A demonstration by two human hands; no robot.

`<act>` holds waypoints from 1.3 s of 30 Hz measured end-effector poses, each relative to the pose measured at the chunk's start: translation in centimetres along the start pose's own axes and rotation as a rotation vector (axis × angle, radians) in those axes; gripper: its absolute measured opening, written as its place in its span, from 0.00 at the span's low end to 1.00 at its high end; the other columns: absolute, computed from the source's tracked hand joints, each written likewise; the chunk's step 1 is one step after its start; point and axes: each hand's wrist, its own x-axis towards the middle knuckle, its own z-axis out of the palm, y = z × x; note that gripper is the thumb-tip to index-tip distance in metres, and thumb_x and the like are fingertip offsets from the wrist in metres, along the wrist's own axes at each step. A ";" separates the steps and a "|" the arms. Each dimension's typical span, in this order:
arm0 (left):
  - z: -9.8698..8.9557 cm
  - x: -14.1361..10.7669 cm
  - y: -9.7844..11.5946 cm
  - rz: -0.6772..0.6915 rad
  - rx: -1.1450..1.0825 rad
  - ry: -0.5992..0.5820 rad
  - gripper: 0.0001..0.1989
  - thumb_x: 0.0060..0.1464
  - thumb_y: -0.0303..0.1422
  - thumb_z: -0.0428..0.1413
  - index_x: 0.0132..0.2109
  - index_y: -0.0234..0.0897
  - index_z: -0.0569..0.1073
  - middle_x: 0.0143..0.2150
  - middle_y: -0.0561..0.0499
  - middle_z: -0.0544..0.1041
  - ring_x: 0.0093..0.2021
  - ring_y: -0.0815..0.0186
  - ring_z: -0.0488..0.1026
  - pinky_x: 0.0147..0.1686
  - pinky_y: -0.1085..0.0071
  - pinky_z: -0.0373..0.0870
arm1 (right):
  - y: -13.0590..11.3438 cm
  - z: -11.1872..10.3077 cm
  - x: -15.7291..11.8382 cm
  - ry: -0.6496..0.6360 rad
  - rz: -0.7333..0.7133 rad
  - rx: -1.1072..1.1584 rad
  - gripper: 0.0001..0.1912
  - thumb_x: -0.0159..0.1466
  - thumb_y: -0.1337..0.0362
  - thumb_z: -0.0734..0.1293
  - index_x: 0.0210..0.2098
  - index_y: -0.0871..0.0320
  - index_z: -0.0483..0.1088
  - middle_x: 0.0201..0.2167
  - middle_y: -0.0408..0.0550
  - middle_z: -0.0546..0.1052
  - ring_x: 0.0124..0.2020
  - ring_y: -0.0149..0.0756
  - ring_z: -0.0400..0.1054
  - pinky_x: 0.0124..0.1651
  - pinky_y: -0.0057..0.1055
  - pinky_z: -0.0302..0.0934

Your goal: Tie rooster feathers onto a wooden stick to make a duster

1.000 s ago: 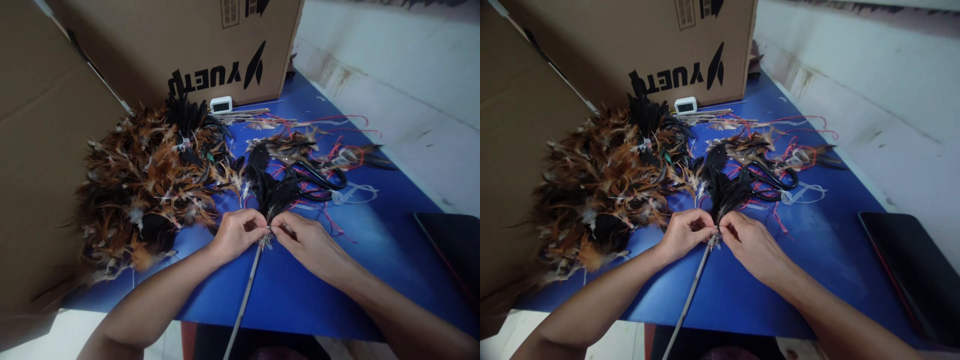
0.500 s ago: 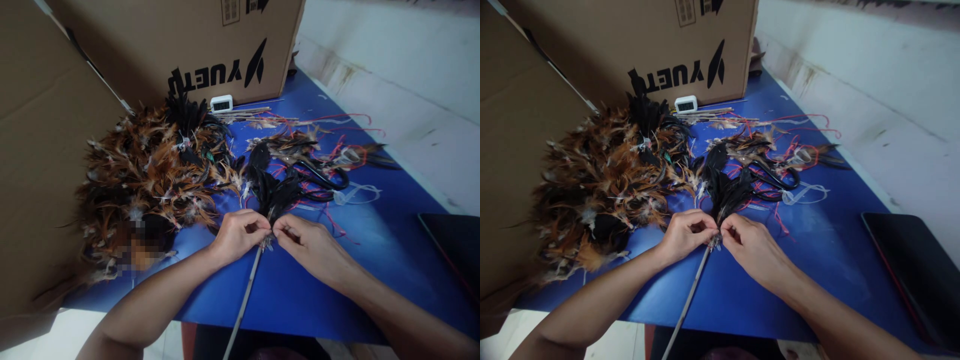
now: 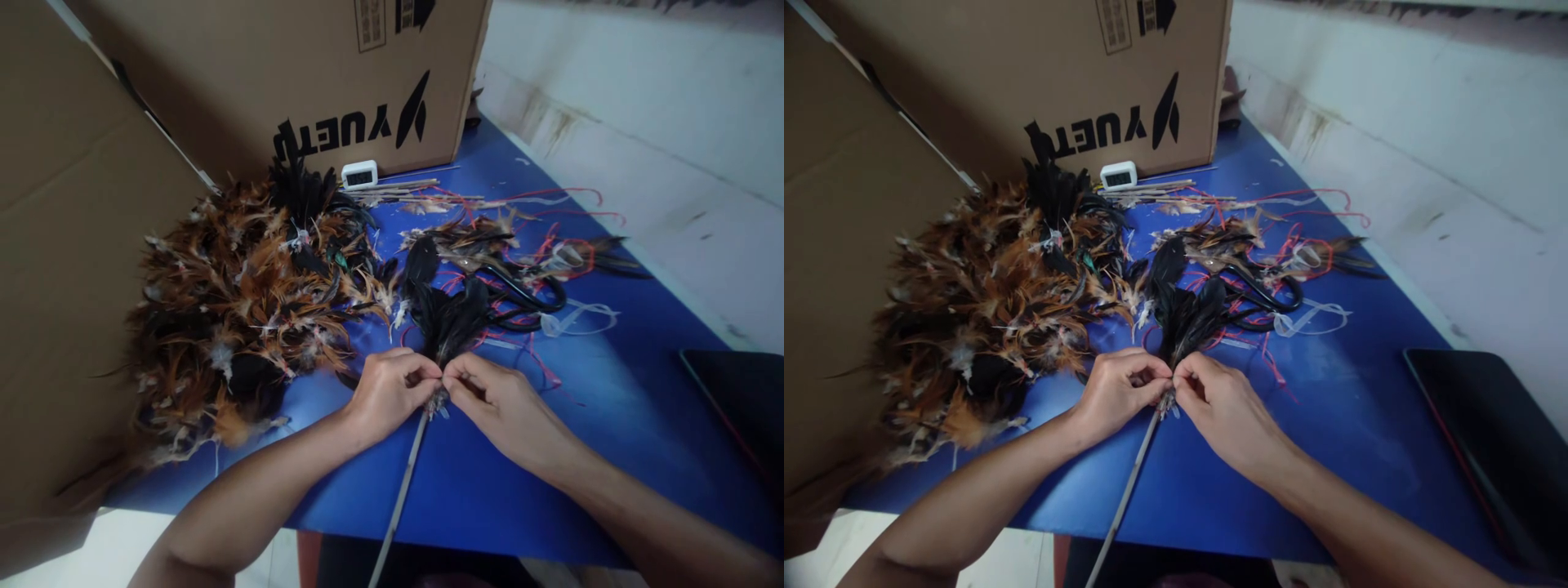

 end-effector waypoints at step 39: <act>0.6 -0.2 -0.4 -0.281 -0.449 -0.099 0.06 0.49 0.31 0.57 0.29 0.31 0.71 0.27 0.55 0.67 0.19 0.75 0.70 0.20 0.78 0.70 | 0.3 0.0 0.0 -0.032 -0.071 0.061 0.08 0.65 0.62 0.55 0.35 0.54 0.65 0.23 0.39 0.69 0.23 0.29 0.62 0.25 0.25 0.54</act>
